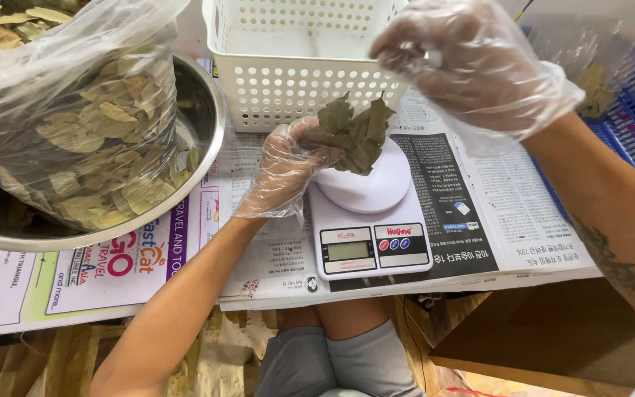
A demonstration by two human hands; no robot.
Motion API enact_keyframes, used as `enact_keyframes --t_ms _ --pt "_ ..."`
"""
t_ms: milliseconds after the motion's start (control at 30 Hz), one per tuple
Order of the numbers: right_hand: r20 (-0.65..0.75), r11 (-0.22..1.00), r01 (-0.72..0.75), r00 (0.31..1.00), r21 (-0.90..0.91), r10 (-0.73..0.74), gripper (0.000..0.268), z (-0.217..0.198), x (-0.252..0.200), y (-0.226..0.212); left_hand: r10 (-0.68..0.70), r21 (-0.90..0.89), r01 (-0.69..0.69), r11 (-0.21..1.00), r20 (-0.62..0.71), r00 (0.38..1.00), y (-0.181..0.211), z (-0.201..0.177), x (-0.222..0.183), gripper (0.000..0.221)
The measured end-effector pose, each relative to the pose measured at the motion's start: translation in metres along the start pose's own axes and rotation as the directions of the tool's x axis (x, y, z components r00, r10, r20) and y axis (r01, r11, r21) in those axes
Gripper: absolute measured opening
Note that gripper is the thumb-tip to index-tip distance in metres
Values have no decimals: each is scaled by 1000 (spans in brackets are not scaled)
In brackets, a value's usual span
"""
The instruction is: The person, wearing gloves, takes dried leaves from a bowl, places them on a scale to weigh them, and then puts them into small plastic bags.
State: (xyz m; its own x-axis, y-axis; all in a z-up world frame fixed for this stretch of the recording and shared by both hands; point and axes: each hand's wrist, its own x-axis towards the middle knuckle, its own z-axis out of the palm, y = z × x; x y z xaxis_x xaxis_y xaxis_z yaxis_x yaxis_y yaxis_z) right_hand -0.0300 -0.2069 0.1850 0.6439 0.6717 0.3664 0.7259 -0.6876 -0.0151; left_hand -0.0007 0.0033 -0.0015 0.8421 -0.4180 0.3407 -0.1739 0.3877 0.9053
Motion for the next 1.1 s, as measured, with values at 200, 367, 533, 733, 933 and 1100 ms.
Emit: enact_keyframes --t_ms 200,367,533,733,933,1100 --pt "-12 943 -77 996 324 85 13 9 -25 -10 48 -243 -48 969 -8 999 -11 0 2 34" --pt "-26 975 -40 999 219 47 18 37 -48 -5 36 -169 -31 985 27 999 -8 0 1 38" --pt "19 891 -129 991 434 134 13 56 -58 4 41 -9 -40 999 59 997 1 4 -3 39" --pt "-207 912 -204 934 356 290 31 48 -60 -9 22 42 -22 999 7 1000 18 19 -2 29" --pt "-261 945 -91 949 313 178 15 13 -88 -1 -66 44 64 997 46 997 24 49 4 25" --pt "-4 771 -452 862 450 508 76 -23 -123 -12 -187 -23 191 981 116 975 24 93 18 22"
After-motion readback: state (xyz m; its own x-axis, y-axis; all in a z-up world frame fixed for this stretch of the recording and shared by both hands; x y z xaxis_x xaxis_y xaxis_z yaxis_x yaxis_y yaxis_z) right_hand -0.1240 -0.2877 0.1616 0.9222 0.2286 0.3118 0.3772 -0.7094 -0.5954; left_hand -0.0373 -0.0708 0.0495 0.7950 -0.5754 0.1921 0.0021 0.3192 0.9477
